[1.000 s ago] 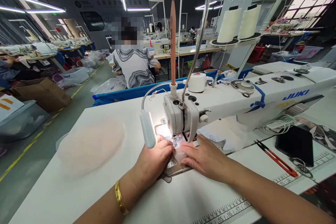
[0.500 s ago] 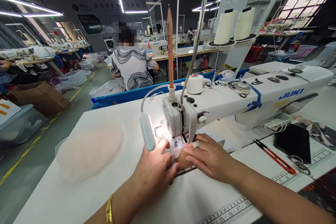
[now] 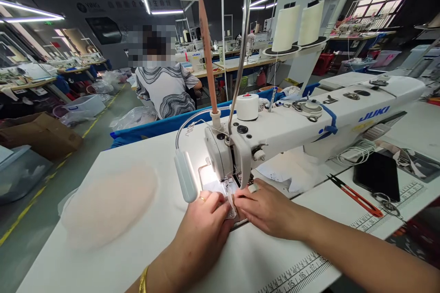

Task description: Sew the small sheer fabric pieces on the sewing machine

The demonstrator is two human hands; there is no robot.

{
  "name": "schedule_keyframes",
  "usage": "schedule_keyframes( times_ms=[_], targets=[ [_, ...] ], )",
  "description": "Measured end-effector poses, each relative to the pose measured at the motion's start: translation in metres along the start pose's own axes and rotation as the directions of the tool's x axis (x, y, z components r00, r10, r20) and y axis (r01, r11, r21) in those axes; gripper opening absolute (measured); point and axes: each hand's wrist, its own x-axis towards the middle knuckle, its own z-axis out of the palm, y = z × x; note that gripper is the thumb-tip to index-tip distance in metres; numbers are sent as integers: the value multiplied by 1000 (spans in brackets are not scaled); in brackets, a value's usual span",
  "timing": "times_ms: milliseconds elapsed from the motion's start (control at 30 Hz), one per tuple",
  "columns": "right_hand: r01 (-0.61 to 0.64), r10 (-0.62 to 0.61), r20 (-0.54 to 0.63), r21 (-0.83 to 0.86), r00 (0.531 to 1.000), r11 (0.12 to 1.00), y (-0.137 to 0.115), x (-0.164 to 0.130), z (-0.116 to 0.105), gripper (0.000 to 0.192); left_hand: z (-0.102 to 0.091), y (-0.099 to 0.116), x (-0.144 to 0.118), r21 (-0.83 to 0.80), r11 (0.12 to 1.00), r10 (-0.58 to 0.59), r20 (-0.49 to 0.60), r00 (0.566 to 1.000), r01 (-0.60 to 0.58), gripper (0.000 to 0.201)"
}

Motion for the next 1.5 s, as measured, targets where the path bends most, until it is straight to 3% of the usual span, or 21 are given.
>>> schedule_keyframes(
  times_ms=[133, 300, 467, 700, 1333, 1500],
  targets=[
    [52, -53, -56, -22, 997, 998, 1, 0, 3, 26, 4, 2, 0, 27, 998, 63, -26, 998, -62, 23],
    [-15, 19, 72, -54, 997, 998, 3, 0, 1, 20, 2, 3, 2, 43, 997, 60, 4, 998, -60, 24],
    [-2, 6, 48, -69, 999, 998, 3, 0, -4, 17, 1, 2, 0, 28, 998, 61, -10, 998, -60, 25],
    [-11, 15, 142, -29, 990, 1000, 2, -1, -4, 20, 3, 2, 0, 52, 995, 86, -19, 996, -85, 23],
    [-39, 43, 63, -63, 997, 997, 1, -3, 6, 30, 3, 0, 0, 73, 992, 107, -70, 992, -102, 26],
    [-52, 57, 58, -89, 997, 995, 2, -1, 5, 29, 5, 1, -1, 87, 993, 89, -39, 995, -85, 28]
  ],
)
